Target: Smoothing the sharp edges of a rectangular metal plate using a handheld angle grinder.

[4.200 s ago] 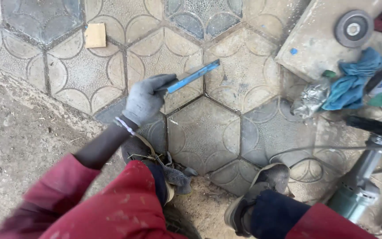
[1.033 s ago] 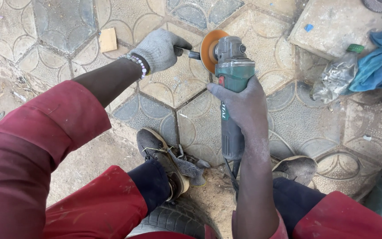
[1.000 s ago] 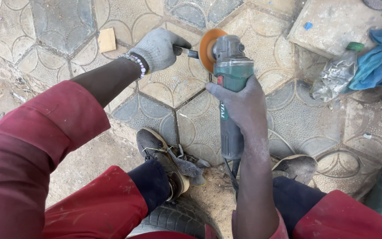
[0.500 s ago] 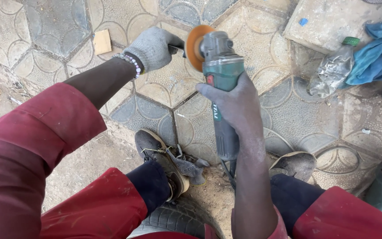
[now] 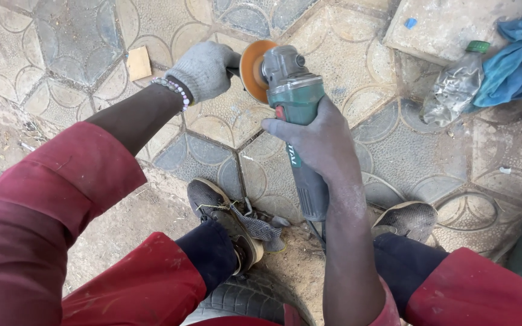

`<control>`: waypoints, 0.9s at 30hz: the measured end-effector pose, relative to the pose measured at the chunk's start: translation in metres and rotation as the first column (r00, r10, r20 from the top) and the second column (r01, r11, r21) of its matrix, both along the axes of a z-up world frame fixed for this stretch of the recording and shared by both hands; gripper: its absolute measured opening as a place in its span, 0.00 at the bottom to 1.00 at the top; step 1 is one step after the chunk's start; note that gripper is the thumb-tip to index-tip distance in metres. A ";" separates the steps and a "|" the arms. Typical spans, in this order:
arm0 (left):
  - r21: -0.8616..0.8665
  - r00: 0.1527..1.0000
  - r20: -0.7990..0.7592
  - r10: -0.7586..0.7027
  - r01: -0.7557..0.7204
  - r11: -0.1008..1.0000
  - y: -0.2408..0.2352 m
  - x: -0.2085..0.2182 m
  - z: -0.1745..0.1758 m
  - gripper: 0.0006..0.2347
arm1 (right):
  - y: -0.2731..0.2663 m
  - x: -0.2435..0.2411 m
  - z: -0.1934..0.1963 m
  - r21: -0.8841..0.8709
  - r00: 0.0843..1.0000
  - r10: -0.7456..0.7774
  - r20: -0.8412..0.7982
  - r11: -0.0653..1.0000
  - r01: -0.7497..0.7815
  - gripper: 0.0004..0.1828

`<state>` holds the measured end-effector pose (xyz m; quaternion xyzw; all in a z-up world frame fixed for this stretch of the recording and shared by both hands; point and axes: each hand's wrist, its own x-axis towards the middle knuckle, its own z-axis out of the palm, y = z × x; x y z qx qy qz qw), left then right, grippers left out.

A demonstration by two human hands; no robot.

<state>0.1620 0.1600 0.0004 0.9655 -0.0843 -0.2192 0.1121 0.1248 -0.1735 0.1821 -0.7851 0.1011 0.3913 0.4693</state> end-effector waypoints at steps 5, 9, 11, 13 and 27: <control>-0.053 0.999 0.006 -0.043 0.043 0.998 0.003 -0.002 -0.004 0.30 | -0.012 0.005 -0.016 -0.060 0.999 0.043 -0.014 0.997 -0.044 0.35; 0.042 0.995 -0.092 -0.044 0.048 0.998 -0.011 0.012 0.016 0.35 | -0.013 -0.002 -0.025 -0.083 0.998 0.040 0.042 0.996 -0.036 0.37; -0.014 0.997 -0.071 0.032 -0.033 0.999 -0.009 0.006 0.012 0.26 | -0.005 -0.008 -0.019 -0.059 0.998 0.027 0.052 0.998 -0.024 0.36; -0.066 0.992 -0.051 0.113 -0.116 0.991 -0.009 0.003 0.014 0.19 | 0.002 -0.012 -0.015 -0.029 0.998 0.018 0.065 0.999 -0.016 0.35; -0.142 0.952 -0.082 0.296 -0.305 0.942 -0.004 0.004 0.000 0.16 | 0.008 -0.026 -0.073 0.023 0.959 -0.040 0.280 0.999 0.035 0.43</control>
